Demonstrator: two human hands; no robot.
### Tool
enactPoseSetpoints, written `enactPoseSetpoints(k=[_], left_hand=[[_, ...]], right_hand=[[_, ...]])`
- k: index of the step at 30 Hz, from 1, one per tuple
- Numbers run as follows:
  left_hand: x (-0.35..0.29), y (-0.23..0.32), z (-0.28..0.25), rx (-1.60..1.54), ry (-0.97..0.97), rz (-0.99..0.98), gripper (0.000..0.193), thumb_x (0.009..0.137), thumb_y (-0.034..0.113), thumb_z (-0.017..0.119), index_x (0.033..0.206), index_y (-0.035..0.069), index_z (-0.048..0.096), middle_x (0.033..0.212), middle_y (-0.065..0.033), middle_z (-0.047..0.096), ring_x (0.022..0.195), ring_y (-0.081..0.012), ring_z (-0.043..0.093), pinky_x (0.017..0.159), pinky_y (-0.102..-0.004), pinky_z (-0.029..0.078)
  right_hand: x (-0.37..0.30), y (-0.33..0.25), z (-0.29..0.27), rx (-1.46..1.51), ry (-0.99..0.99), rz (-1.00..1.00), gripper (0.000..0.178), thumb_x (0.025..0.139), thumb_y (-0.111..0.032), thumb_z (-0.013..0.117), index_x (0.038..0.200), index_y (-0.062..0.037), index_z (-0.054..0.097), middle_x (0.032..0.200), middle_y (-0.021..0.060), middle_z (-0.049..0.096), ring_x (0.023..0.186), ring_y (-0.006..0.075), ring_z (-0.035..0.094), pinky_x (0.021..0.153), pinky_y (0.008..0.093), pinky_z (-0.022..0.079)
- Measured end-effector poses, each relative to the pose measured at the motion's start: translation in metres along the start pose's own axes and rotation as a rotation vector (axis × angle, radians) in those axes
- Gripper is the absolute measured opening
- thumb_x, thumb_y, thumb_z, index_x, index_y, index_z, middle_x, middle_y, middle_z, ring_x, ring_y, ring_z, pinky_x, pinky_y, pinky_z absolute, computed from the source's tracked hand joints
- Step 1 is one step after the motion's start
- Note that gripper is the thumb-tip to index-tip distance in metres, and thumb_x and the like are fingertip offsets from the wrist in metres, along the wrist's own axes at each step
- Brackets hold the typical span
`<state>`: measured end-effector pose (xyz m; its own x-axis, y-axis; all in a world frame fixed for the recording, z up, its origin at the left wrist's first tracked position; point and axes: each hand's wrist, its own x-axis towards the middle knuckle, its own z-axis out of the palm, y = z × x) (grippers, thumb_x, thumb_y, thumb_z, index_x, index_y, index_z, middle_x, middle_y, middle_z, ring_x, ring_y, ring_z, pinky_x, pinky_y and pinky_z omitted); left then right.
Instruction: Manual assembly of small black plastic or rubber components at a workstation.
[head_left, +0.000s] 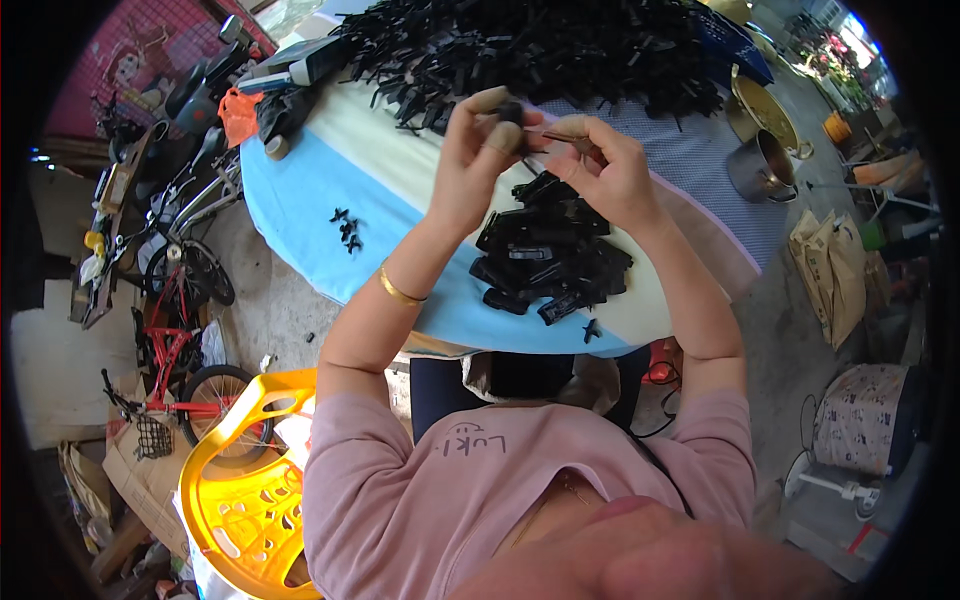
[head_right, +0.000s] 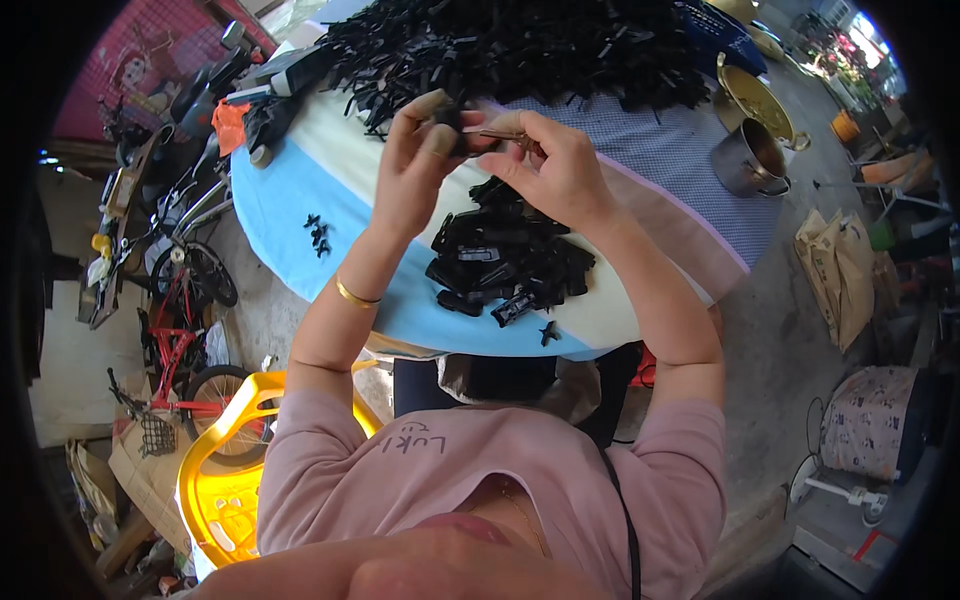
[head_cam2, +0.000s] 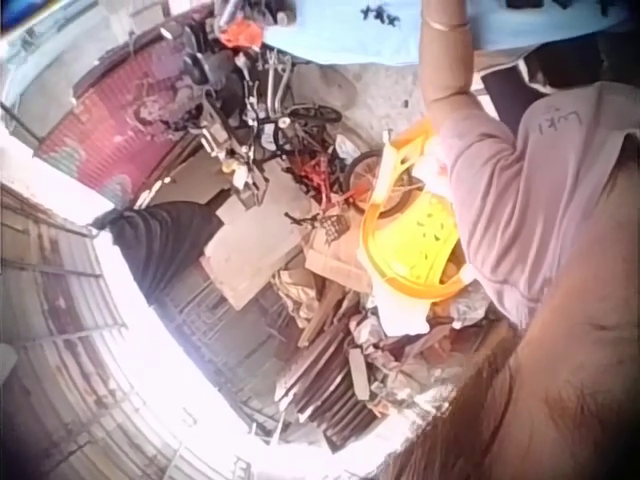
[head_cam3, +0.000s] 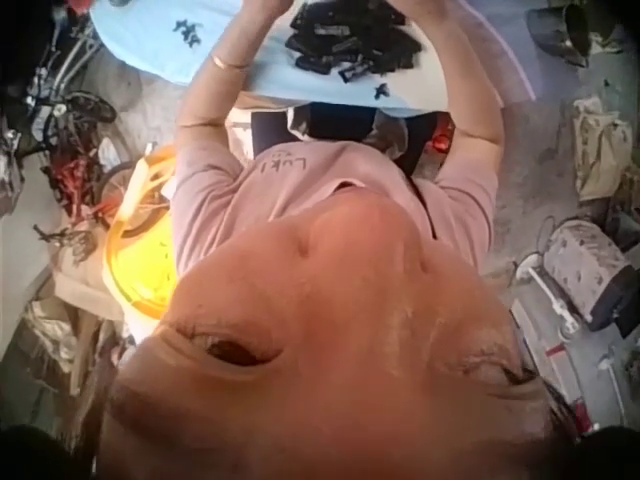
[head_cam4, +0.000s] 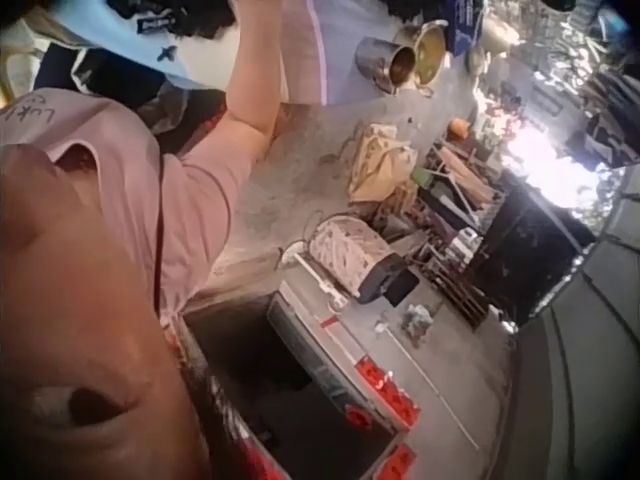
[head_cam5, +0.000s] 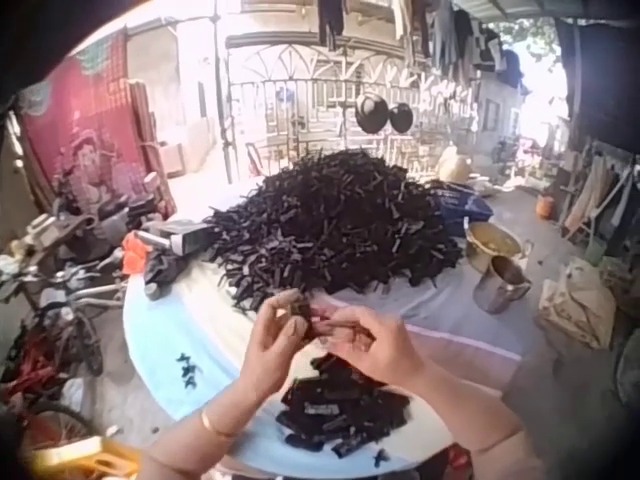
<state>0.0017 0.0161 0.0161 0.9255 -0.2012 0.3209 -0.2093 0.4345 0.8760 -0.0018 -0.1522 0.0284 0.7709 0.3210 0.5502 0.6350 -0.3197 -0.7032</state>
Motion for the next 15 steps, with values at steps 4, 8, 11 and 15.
enactPoseSetpoints(k=[4,8,11,15], left_hand=[[0.01,-0.001,-0.016,-0.435,-0.098,-0.237,0.028,0.091,0.009,0.038,0.117,0.001,0.038,0.107,-0.0161,0.051,0.104,-0.0291,0.053,0.086,-0.0361,0.048],[0.006,-0.005,-0.015,-0.45,-0.146,-0.33,0.03,0.091,0.009,0.039,0.119,0.0,0.038,0.105,-0.013,0.053,0.098,-0.0245,0.055,0.083,-0.0338,0.05],[0.001,-0.001,-0.004,-0.062,-0.142,-0.257,0.031,0.089,0.004,0.041,0.12,0.001,0.042,0.1,-0.0045,0.054,0.09,-0.0124,0.055,0.084,-0.0292,0.047],[-0.009,-0.001,0.003,0.261,-0.259,-0.145,0.036,0.085,-0.002,0.043,0.12,-0.001,0.041,0.098,-0.0022,0.053,0.09,-0.0087,0.051,0.081,-0.0234,0.042]], right_hand=[[-0.001,0.003,-0.006,0.057,0.057,-0.073,0.014,0.072,-0.001,0.066,0.084,0.0018,0.059,0.076,0.0043,0.061,0.065,0.0079,0.055,0.057,0.0183,0.044],[-0.003,-0.004,-0.005,0.073,0.104,-0.183,0.011,0.07,0.003,0.066,0.079,0.003,0.059,0.075,0.0069,0.062,0.066,0.0103,0.06,0.057,0.0196,0.047],[-0.005,0.0,-0.003,0.074,0.113,-0.166,0.013,0.07,0.002,0.067,0.08,0.0023,0.058,0.074,0.0061,0.062,0.067,0.0096,0.06,0.057,0.0195,0.048],[-0.006,-0.001,0.0,0.225,0.091,0.068,0.012,0.072,0.0,0.066,0.079,0.001,0.056,0.07,0.0032,0.06,0.065,0.0066,0.057,0.055,0.0179,0.046]])
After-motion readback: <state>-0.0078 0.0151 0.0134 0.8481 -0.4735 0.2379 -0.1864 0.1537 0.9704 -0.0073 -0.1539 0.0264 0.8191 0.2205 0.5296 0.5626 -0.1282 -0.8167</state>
